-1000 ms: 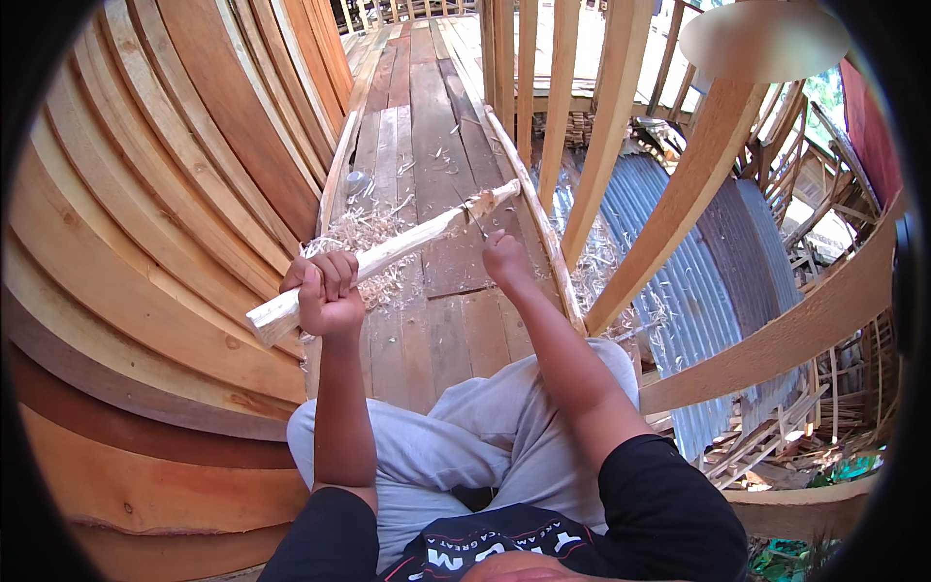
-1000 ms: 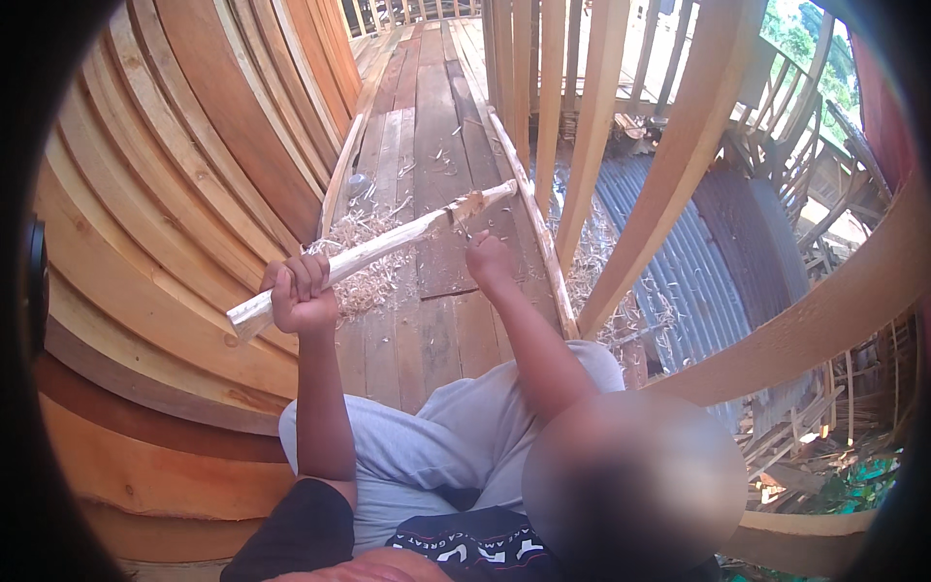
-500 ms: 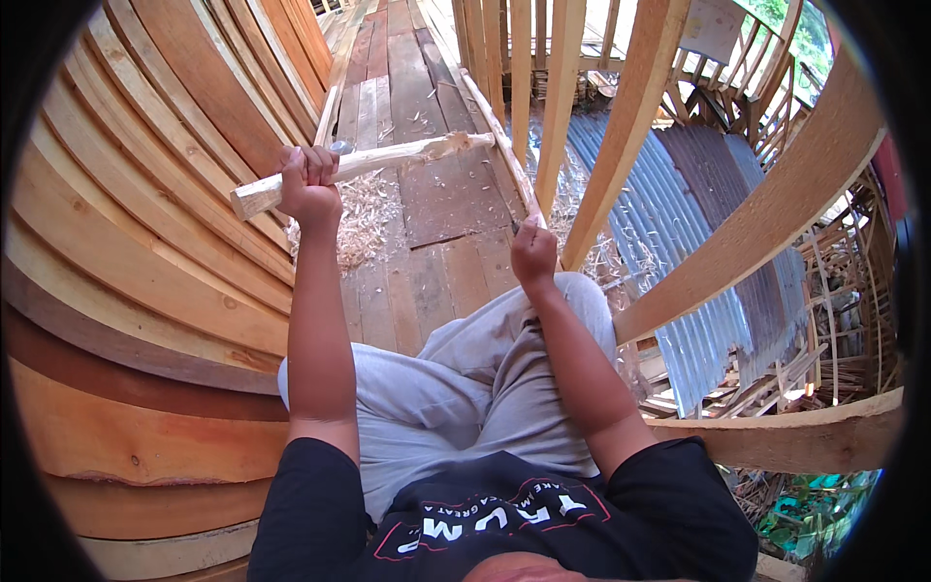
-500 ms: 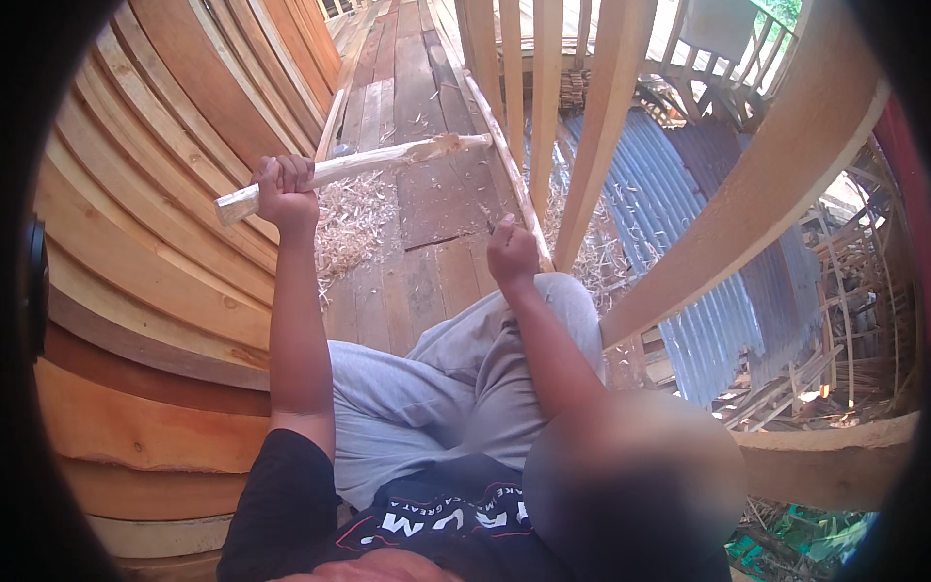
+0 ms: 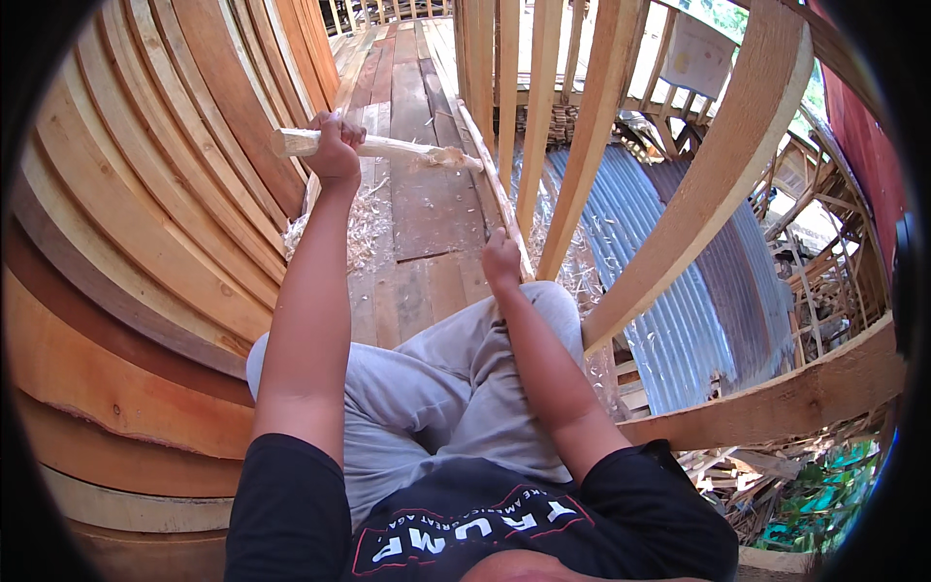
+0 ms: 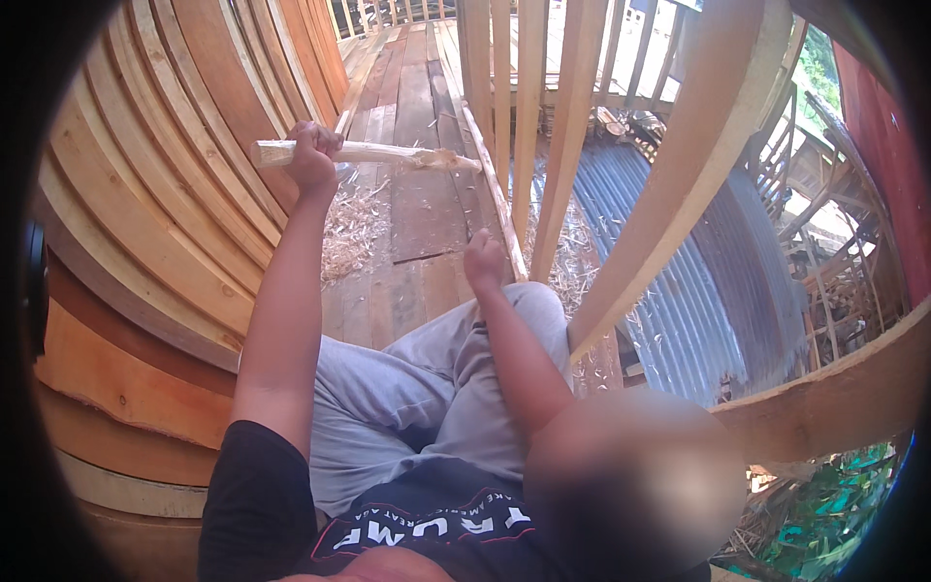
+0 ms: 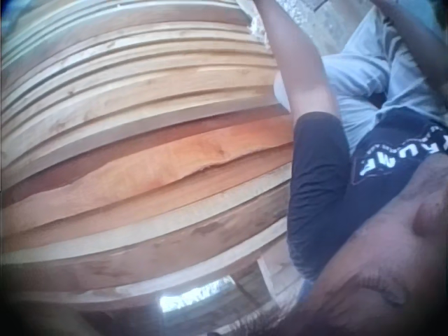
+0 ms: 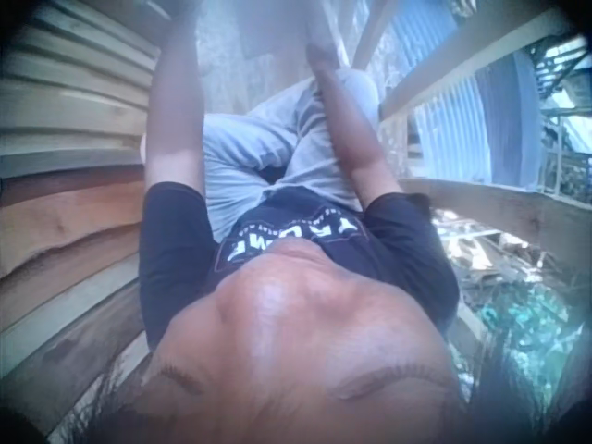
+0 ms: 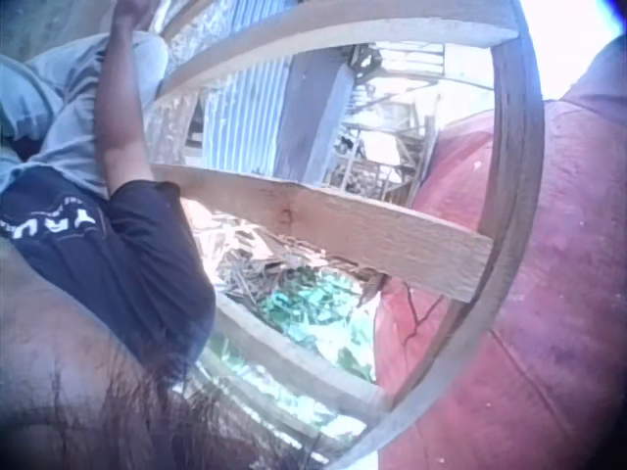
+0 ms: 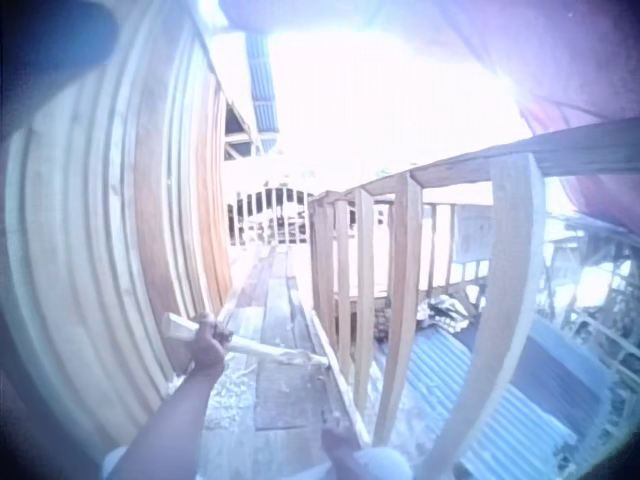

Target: The person sits cross-legged and uses a knife to carve a long, curved piece of wood, peeling away bark and shaping the surface. Wood shavings accumulate on the floor as the person continues to refine the wood's shape.

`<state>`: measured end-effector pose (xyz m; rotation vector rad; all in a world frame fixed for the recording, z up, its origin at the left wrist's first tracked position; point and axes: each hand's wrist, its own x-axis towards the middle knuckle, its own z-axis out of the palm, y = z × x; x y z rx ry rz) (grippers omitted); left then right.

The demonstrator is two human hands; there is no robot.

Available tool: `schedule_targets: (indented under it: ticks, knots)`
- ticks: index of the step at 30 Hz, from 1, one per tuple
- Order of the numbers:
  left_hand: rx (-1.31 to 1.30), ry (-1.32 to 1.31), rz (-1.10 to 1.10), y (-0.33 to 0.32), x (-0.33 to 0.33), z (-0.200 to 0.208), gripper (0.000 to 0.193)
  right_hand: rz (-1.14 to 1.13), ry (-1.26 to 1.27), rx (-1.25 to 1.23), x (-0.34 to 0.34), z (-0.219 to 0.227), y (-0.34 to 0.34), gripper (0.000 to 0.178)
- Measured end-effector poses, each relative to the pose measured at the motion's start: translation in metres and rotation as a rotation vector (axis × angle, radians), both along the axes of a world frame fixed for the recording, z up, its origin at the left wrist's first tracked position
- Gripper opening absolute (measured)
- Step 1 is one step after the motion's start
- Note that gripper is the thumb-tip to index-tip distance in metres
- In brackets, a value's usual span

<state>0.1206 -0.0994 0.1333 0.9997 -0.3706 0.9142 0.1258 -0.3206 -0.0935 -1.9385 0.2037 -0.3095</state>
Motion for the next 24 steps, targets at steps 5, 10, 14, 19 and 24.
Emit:
schedule_targets:
  ticks: [5,10,14,19,24]
  knots:
    - [-0.06,0.008,0.002,-0.014,0.006,0.008,0.03,0.038,0.066,0.22,0.008,0.012,0.005,0.065]
    - [-0.028,0.031,-0.021,0.0,0.006,0.006,0.03,0.37,0.156,0.588,-0.031,0.063,0.02,0.047]
    - [-0.012,0.0,-0.029,0.001,-0.004,-0.005,0.03,0.571,-0.009,0.514,0.001,0.075,0.031,0.032]
    - [0.019,-0.053,-0.098,0.03,-0.014,-0.037,0.033,0.793,0.086,0.204,0.079,0.099,0.043,0.031]
    - [0.061,-0.118,-0.073,0.043,-0.042,-0.067,0.033,0.615,0.117,-0.218,0.13,0.071,0.056,0.048]
